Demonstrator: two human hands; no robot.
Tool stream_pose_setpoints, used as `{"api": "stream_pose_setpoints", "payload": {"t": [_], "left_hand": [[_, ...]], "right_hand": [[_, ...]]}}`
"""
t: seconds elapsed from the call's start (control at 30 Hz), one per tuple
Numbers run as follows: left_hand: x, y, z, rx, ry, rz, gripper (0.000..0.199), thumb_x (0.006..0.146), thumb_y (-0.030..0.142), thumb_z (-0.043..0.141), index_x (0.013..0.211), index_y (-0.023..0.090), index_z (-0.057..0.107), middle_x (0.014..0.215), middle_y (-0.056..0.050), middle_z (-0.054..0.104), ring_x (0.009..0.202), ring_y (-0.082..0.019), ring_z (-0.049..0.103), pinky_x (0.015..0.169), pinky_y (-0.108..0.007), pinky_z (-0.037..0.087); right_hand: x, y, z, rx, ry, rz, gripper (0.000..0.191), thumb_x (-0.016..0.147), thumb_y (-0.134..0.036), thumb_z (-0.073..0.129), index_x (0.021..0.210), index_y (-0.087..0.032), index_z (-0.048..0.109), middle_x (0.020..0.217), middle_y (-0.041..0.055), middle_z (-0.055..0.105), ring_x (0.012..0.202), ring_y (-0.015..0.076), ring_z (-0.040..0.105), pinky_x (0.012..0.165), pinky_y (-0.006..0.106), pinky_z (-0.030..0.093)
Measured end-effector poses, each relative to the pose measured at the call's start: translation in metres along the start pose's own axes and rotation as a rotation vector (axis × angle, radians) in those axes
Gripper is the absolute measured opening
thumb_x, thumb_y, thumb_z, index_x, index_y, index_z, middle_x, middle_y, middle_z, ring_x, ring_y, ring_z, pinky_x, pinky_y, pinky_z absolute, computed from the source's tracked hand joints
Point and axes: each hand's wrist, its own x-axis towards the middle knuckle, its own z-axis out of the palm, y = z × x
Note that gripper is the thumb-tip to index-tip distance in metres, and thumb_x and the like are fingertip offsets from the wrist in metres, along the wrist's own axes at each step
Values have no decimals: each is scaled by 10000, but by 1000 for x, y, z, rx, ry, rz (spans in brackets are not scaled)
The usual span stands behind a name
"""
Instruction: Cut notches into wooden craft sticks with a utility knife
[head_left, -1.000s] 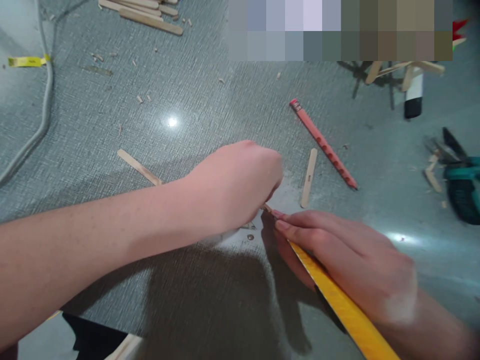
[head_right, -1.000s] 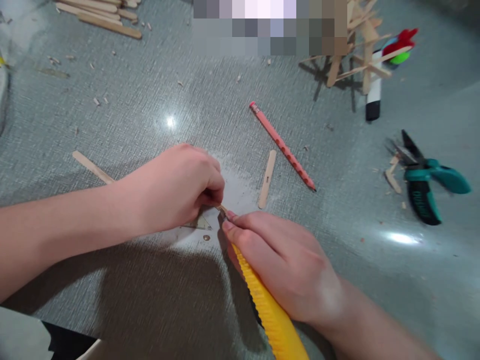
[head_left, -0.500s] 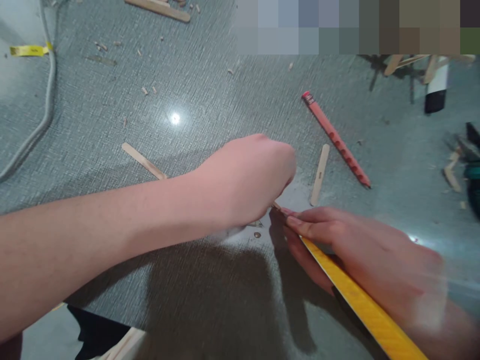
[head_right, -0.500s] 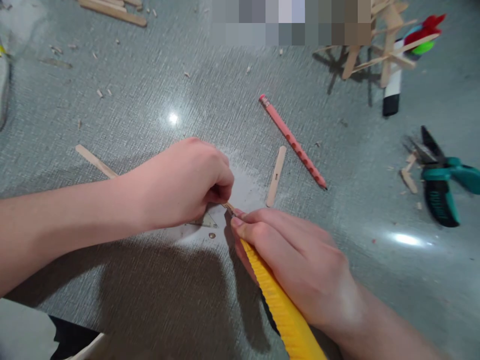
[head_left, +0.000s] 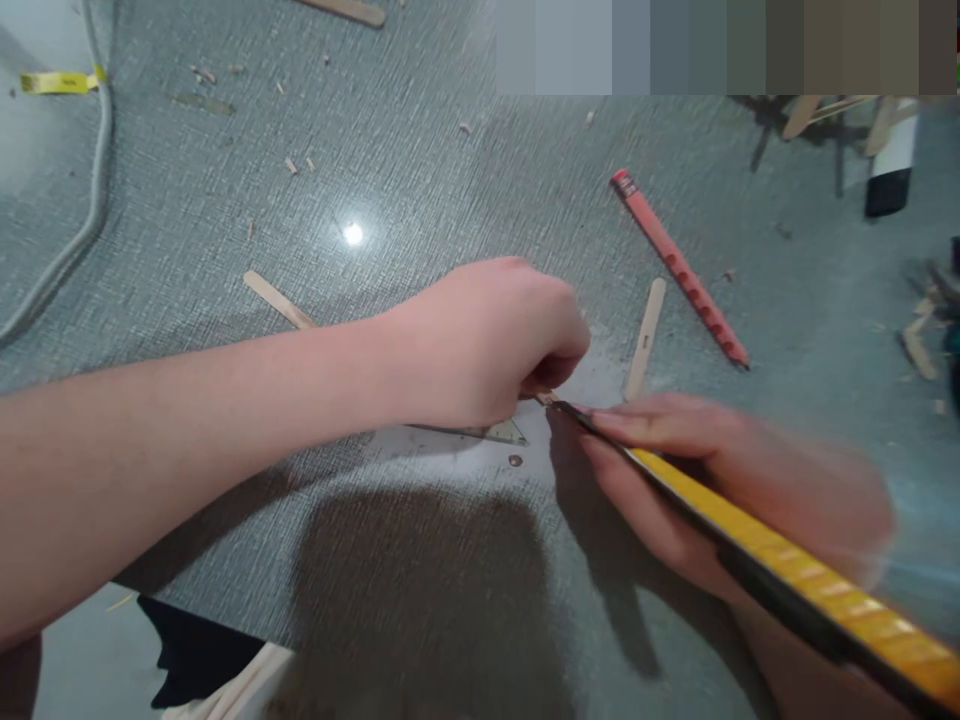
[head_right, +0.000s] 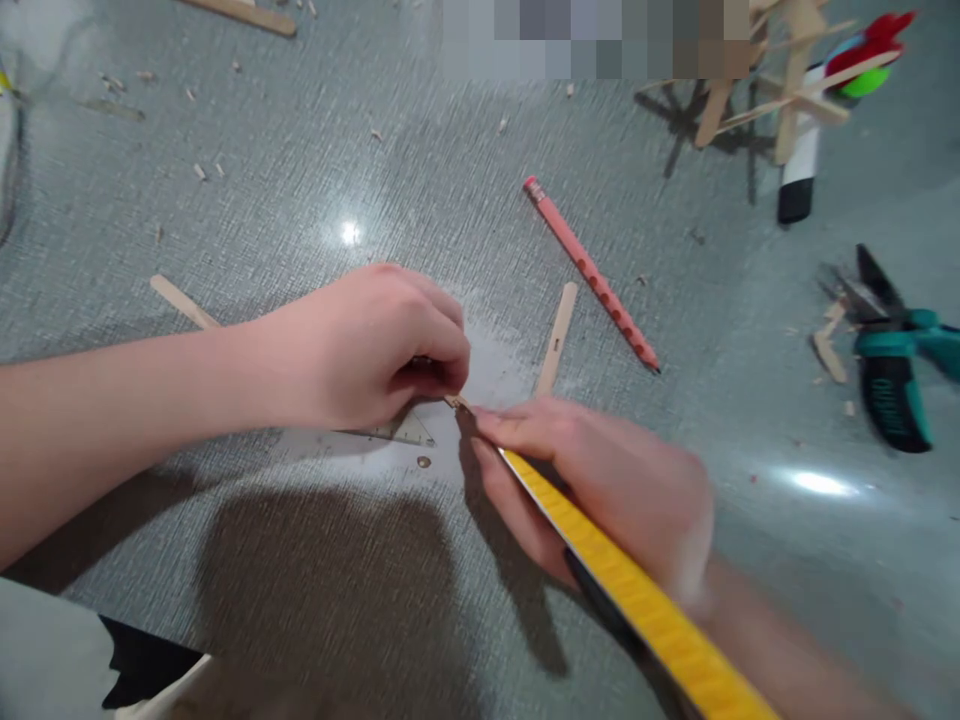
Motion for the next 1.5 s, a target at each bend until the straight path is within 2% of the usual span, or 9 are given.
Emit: {"api": "stream_pose_setpoints", "payload": {"t": [0.07,0.2,0.4,0.63,0.8,1.07,1.17,1.3,1.5], "left_hand": [[-4,-5,3,1,33,117,159,789,96,643,803,214,748,816,18,699,805,-154,631,746,-280,450],[-8,-10,7,90,94,210,159,890,181,596,875,221,749,895,-26,695,818,-179,625,778,-324,439],[-8,-9,8,108,105,221,189,929,212,571,857,214,746,860,-31,685,788,-165,608,774,-318,426],[-6,-8,7,86,76,185,168,895,188,593,813,208,738,819,-12,676,776,-157,598,786,-314,429],[-4,-8,5,66,58,180,168,878,156,587,829,205,740,810,-12,679,787,-163,607,789,-313,442],[-7,-8,7,151,73,199,202,944,200,534,845,202,710,852,-22,681,799,-163,588,776,-308,424],[-7,-8,7,181,85,209,211,963,215,520,863,201,704,895,-30,681,837,-168,589,800,-310,424],[-8,-5,3,78,117,210,198,967,194,506,899,184,691,971,-46,671,811,-142,605,749,-264,441],[-16,0,2,-41,138,348,229,998,238,445,939,227,666,977,-33,694,767,-131,622,700,-253,451]], "right_hand": [[0,1,-2,36,33,10,112,841,-223,691,939,-252,645,854,-4,746,713,155,713,608,261,543],[-2,4,-5,226,86,263,41,871,-278,660,903,-302,652,816,-18,719,679,168,671,548,301,496],[0,14,-8,223,-45,162,81,869,-243,662,923,-302,673,764,-22,722,622,167,677,471,281,472],[12,7,-10,286,-78,179,47,888,-231,631,867,-270,644,695,-43,697,560,120,650,476,219,475],[19,2,-13,287,-129,275,74,872,-253,635,799,-245,637,654,-36,679,528,123,618,464,229,446],[24,3,-10,354,-151,295,117,862,-279,647,760,-222,638,623,-35,663,518,119,588,461,228,441],[23,6,-9,529,-138,382,110,857,-251,660,754,-221,639,625,-31,681,543,123,627,487,217,481],[18,12,-6,971,-113,535,90,839,-265,716,802,-224,644,649,-23,705,534,131,647,501,234,528],[19,13,-2,1546,-219,586,93,784,-270,725,794,-205,659,625,-29,696,414,96,604,387,167,436]]}}
